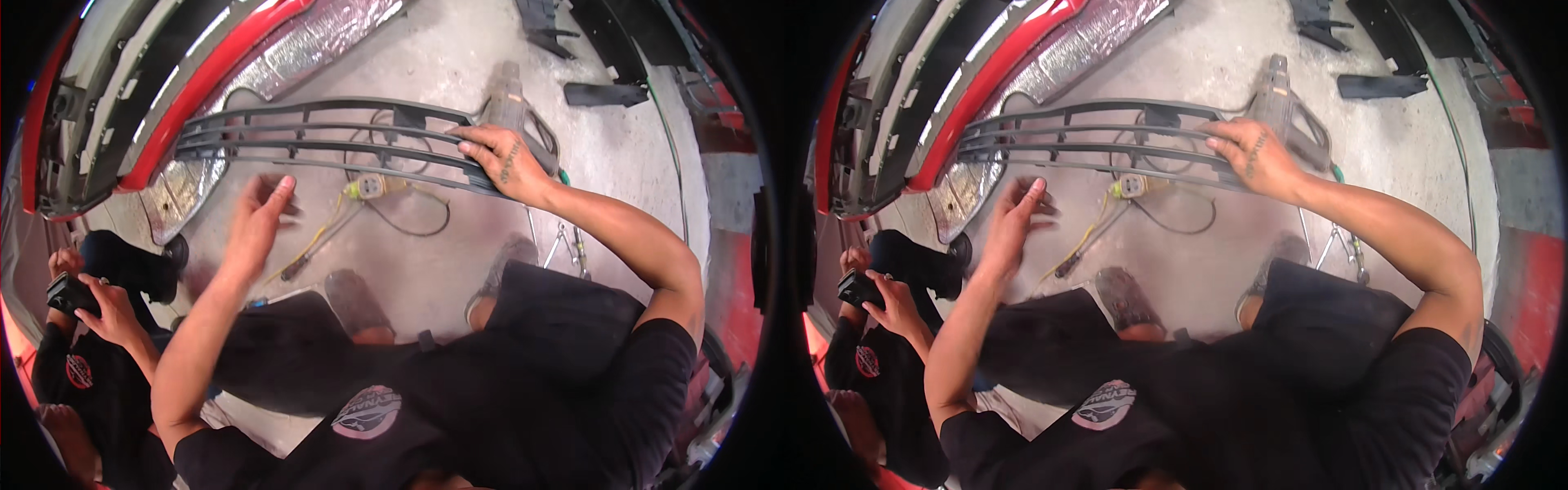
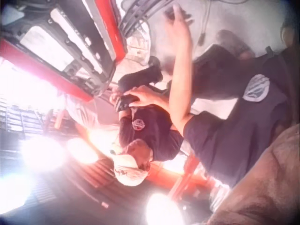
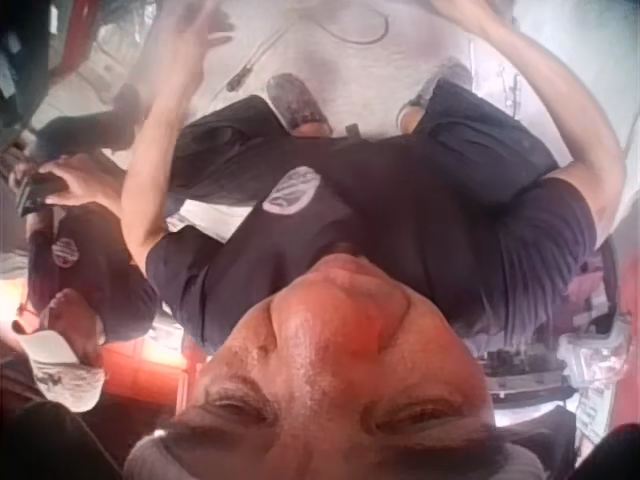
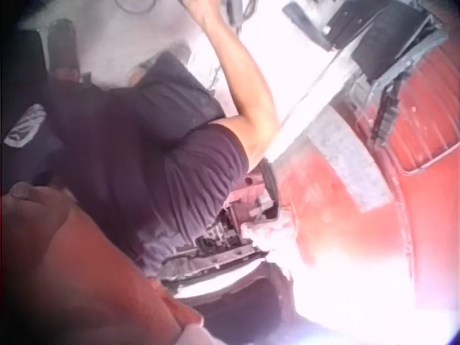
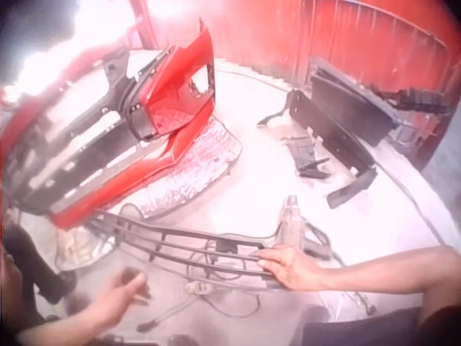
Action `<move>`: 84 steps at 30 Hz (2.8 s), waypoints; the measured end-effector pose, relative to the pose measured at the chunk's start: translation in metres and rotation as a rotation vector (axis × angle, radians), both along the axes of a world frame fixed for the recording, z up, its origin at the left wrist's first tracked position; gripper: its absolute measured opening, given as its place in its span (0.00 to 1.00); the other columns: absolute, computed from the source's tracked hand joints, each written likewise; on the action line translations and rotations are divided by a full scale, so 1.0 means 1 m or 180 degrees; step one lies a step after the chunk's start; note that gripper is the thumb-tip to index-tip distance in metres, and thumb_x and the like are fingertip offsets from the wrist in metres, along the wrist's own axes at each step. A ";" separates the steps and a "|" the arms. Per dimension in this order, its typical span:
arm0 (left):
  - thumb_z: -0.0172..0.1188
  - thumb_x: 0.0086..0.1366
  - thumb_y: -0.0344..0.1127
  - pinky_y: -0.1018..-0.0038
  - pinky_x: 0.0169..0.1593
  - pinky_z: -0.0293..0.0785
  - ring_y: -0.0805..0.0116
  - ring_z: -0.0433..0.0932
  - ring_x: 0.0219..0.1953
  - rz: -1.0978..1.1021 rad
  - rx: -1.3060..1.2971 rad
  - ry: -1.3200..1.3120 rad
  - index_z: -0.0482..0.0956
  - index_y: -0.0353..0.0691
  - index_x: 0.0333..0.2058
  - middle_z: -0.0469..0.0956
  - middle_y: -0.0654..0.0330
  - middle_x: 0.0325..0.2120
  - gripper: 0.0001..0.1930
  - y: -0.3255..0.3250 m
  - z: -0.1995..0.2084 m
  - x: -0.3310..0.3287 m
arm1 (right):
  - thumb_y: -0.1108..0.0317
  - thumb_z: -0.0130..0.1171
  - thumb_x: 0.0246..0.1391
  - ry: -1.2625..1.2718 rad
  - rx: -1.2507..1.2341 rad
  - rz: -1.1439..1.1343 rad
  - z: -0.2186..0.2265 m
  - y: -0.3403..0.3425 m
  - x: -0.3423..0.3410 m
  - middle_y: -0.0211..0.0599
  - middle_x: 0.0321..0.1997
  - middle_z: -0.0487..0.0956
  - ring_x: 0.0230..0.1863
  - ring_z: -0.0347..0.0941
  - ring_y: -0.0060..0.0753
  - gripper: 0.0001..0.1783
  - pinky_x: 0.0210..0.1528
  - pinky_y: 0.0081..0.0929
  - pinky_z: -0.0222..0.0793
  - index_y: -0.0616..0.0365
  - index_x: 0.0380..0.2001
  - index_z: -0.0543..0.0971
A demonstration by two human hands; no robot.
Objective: The person manipulates a plastic car grille by hand and applies heat with a heat gun to various sections of the component to reshape or repair it.
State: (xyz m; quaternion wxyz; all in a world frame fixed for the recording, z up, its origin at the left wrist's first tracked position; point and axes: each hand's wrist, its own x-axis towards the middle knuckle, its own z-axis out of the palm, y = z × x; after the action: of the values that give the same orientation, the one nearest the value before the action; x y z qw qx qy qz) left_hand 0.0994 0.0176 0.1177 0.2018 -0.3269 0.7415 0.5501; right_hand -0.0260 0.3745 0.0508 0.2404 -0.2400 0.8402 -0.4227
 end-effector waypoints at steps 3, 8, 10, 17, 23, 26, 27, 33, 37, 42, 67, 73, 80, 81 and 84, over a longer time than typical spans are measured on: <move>0.52 0.70 0.65 0.51 0.55 0.78 0.45 0.77 0.55 0.0892 0.1388 -0.0582 0.55 0.33 0.67 0.68 0.36 0.59 0.43 0.068 -0.013 0.038 | 0.63 0.54 0.67 -0.0288 -0.0150 0.0096 0.004 -0.001 0.012 0.53 0.43 0.82 0.41 0.79 0.48 0.20 0.48 0.38 0.72 0.65 0.55 0.78; 0.50 0.67 0.71 0.40 0.68 0.61 0.38 0.62 0.68 0.2424 0.2752 0.0467 0.48 0.35 0.71 0.52 0.35 0.69 0.50 0.140 -0.077 0.034 | 0.67 0.58 0.64 -0.0108 -0.0358 0.0888 0.005 -0.012 0.027 0.60 0.35 0.79 0.39 0.77 0.62 0.21 0.44 0.46 0.73 0.62 0.58 0.77; 0.50 0.67 0.70 0.35 0.71 0.49 0.37 0.56 0.71 0.3113 0.2960 0.1506 0.46 0.36 0.72 0.48 0.38 0.71 0.50 0.148 -0.093 0.023 | 0.67 0.61 0.62 -0.0119 -0.0249 0.0953 0.002 -0.013 0.028 0.56 0.31 0.76 0.33 0.75 0.60 0.23 0.41 0.48 0.71 0.58 0.59 0.77; 0.49 0.74 0.58 0.32 0.71 0.49 0.38 0.57 0.70 0.3693 0.2553 0.1315 0.51 0.36 0.70 0.54 0.40 0.69 0.39 0.123 -0.097 0.015 | 0.67 0.60 0.60 -0.0296 -0.0081 0.1388 -0.011 -0.014 0.034 0.54 0.39 0.74 0.37 0.72 0.53 0.28 0.42 0.43 0.69 0.55 0.64 0.74; 0.43 0.78 0.52 0.35 0.68 0.54 0.42 0.63 0.67 0.3505 0.2700 0.1356 0.58 0.41 0.68 0.63 0.45 0.65 0.28 0.119 -0.114 0.016 | 0.75 0.56 0.49 -0.0822 0.0185 0.1794 -0.005 -0.037 0.012 0.59 0.44 0.73 0.42 0.74 0.53 0.42 0.49 0.43 0.69 0.51 0.71 0.65; 0.43 0.78 0.52 0.37 0.66 0.57 0.42 0.64 0.66 0.3355 0.2737 0.1362 0.57 0.41 0.68 0.64 0.45 0.65 0.29 0.117 -0.118 0.022 | 0.78 0.56 0.46 -0.1250 0.0308 0.1948 0.002 -0.045 0.011 0.57 0.44 0.74 0.42 0.74 0.50 0.46 0.50 0.43 0.69 0.49 0.72 0.64; 0.43 0.78 0.53 0.38 0.66 0.58 0.43 0.64 0.66 0.3315 0.2735 0.1367 0.57 0.41 0.68 0.64 0.45 0.65 0.29 0.117 -0.117 0.021 | 0.78 0.56 0.46 -0.1270 0.0323 0.1964 0.000 -0.046 0.012 0.57 0.44 0.74 0.42 0.74 0.50 0.46 0.50 0.43 0.69 0.49 0.72 0.64; 0.46 0.76 0.55 0.35 0.70 0.49 0.40 0.57 0.70 0.3198 0.3080 0.1598 0.48 0.40 0.72 0.57 0.40 0.67 0.36 0.112 -0.112 0.026 | 0.78 0.57 0.49 -0.1055 0.0049 0.1983 -0.018 -0.043 0.015 0.55 0.48 0.74 0.50 0.74 0.51 0.43 0.56 0.40 0.69 0.46 0.71 0.66; 0.45 0.75 0.58 0.40 0.63 0.63 0.44 0.67 0.64 0.3248 0.3385 0.1632 0.57 0.52 0.70 0.66 0.46 0.64 0.31 0.112 -0.119 0.023 | 0.74 0.61 0.52 -0.0765 0.0270 0.1777 -0.011 -0.047 0.010 0.55 0.48 0.75 0.50 0.74 0.54 0.35 0.55 0.42 0.71 0.51 0.66 0.72; 0.44 0.76 0.53 0.41 0.63 0.63 0.45 0.66 0.65 0.3452 0.3267 0.1471 0.58 0.52 0.68 0.67 0.48 0.64 0.27 0.124 -0.141 0.011 | 0.67 0.62 0.57 0.1256 0.0199 0.1487 0.002 -0.058 0.018 0.56 0.49 0.76 0.56 0.72 0.60 0.25 0.56 0.48 0.71 0.71 0.55 0.76; 0.41 0.76 0.50 0.43 0.65 0.62 0.43 0.64 0.67 0.3679 0.3277 0.1269 0.65 0.31 0.63 0.67 0.45 0.64 0.29 0.135 -0.154 0.026 | 0.74 0.53 0.45 -0.0910 0.0368 0.1620 -0.052 -0.081 0.037 0.74 0.43 0.78 0.50 0.79 0.65 0.34 0.51 0.45 0.75 0.80 0.58 0.70; 0.40 0.77 0.51 0.41 0.65 0.61 0.42 0.64 0.68 0.3571 0.3248 0.1289 0.64 0.31 0.64 0.67 0.45 0.64 0.29 0.136 -0.155 0.022 | 0.76 0.51 0.47 -0.1423 0.0584 0.1527 -0.031 -0.086 0.018 0.70 0.45 0.80 0.50 0.80 0.61 0.33 0.53 0.43 0.74 0.79 0.59 0.70; 0.43 0.75 0.61 0.35 0.65 0.57 0.41 0.59 0.70 0.3202 0.3271 0.1404 0.58 0.34 0.68 0.59 0.46 0.69 0.37 0.146 -0.147 0.014 | 0.76 0.48 0.44 -0.1346 0.0281 0.1026 -0.030 -0.055 0.010 0.43 0.22 0.76 0.24 0.72 0.27 0.40 0.31 0.28 0.69 0.68 0.67 0.67; 0.44 0.73 0.63 0.34 0.65 0.56 0.41 0.58 0.70 0.3207 0.3319 0.1454 0.55 0.34 0.69 0.58 0.46 0.69 0.40 0.146 -0.147 0.015 | 0.76 0.48 0.44 -0.1420 0.0268 0.1021 -0.025 -0.057 0.008 0.43 0.22 0.76 0.24 0.72 0.27 0.40 0.31 0.28 0.69 0.68 0.67 0.67; 0.45 0.72 0.65 0.33 0.66 0.54 0.40 0.57 0.70 0.3250 0.3398 0.1490 0.52 0.35 0.71 0.56 0.46 0.69 0.43 0.147 -0.144 0.013 | 0.77 0.48 0.43 -0.1719 0.0429 0.1218 -0.012 -0.060 0.003 0.48 0.29 0.81 0.30 0.77 0.31 0.41 0.37 0.29 0.72 0.68 0.67 0.67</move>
State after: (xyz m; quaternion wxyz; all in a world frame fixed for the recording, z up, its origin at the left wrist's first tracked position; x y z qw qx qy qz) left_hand 0.1121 0.1649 -0.0267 -0.1085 -0.3619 0.1567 0.9125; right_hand -0.0225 0.3148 0.0386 0.5446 -0.2562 0.7119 -0.3618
